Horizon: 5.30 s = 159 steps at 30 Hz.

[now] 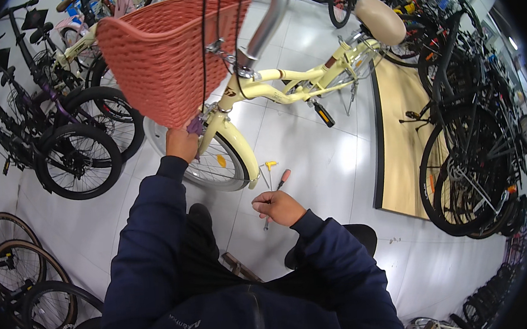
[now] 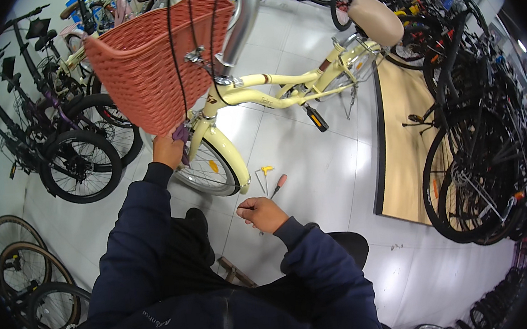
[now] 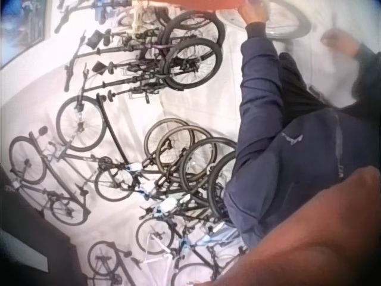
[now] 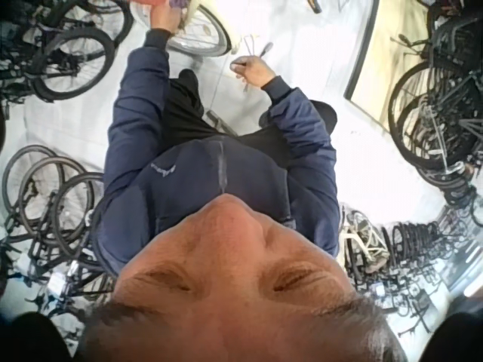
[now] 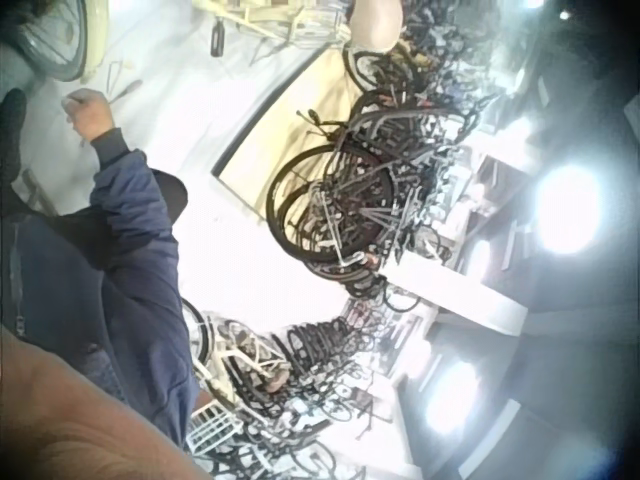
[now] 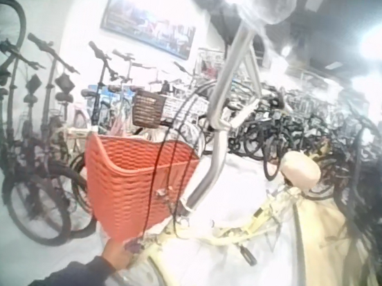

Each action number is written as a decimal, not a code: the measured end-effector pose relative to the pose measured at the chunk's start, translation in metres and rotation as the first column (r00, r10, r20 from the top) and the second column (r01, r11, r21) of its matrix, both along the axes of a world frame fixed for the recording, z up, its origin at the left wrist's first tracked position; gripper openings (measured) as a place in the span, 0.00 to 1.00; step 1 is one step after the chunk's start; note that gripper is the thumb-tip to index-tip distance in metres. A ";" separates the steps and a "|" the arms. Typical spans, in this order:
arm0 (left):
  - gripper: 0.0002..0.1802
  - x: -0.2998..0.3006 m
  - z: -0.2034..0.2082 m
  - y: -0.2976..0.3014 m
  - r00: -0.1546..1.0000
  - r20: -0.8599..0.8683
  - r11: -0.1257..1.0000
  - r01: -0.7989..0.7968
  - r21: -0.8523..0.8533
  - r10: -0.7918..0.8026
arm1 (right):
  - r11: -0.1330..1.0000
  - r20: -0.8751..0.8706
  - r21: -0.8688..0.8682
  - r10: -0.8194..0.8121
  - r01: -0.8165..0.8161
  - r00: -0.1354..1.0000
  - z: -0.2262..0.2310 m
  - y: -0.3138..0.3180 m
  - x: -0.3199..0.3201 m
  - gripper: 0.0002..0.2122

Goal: The person wipes a cream-colored bicycle with a purple cloth, cleaning the frame, handlebars, front basket, and rear rack. The person moves around the bicycle to reach different parts and continues wiping until the end of the clip.

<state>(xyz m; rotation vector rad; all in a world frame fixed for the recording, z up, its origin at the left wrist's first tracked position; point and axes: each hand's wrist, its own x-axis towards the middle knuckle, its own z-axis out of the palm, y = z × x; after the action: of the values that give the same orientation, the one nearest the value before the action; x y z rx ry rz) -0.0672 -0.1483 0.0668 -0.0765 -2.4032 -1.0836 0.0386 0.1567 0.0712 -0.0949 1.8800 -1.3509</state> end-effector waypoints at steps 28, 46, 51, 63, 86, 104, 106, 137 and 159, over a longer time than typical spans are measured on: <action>0.19 0.028 0.025 0.043 0.982 0.011 0.962 -0.185 0.203 0.187 | 1.000 0.026 0.004 0.015 -0.015 1.000 -0.002 -0.004 -0.007 0.15; 0.14 0.001 0.026 0.067 0.980 0.073 0.940 -0.154 -0.304 0.184 | 1.000 0.029 -0.016 0.017 -0.017 0.999 -0.001 -0.005 0.000 0.16; 0.15 -0.006 0.023 0.065 0.985 -0.042 0.951 -0.172 -0.258 0.167 | 1.000 0.019 -0.021 -0.005 0.005 1.000 -0.002 -0.004 0.002 0.16; 0.22 0.002 0.020 0.043 0.995 0.093 0.973 0.024 0.230 -0.047 | 0.999 0.011 -0.042 0.034 -0.033 0.999 -0.003 -0.011 -0.002 0.17; 0.18 0.013 0.015 0.033 0.984 0.037 0.984 -0.176 0.025 0.175 | 0.999 0.012 -0.002 0.037 -0.037 0.999 0.018 0.000 -0.002 0.14; 0.15 0.045 0.020 0.095 0.775 0.471 0.898 0.282 0.338 -0.421 | 0.953 -0.516 -0.142 -0.302 0.268 0.802 -0.003 -0.040 -0.022 0.27; 0.15 0.042 0.027 0.086 0.740 0.486 0.844 0.203 0.497 -0.464 | 0.934 -0.621 -0.052 -0.306 0.352 0.722 -0.001 -0.058 -0.042 0.28; 0.19 -0.004 0.020 0.005 0.878 0.476 0.998 0.014 0.058 -0.040 | 0.870 -0.571 -0.255 -0.488 0.422 0.661 -0.058 -0.080 -0.059 0.14; 0.18 -0.004 0.020 0.003 0.857 0.511 0.994 0.015 0.105 -0.068 | 0.773 -0.634 -0.515 -0.634 0.370 0.442 0.085 -0.058 -0.181 0.13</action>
<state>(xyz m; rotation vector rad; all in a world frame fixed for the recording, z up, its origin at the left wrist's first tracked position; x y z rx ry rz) -0.0708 -0.1449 0.0865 0.2272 -2.8183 -1.3807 -0.1423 0.0987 0.1564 -0.3530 2.5326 -2.3182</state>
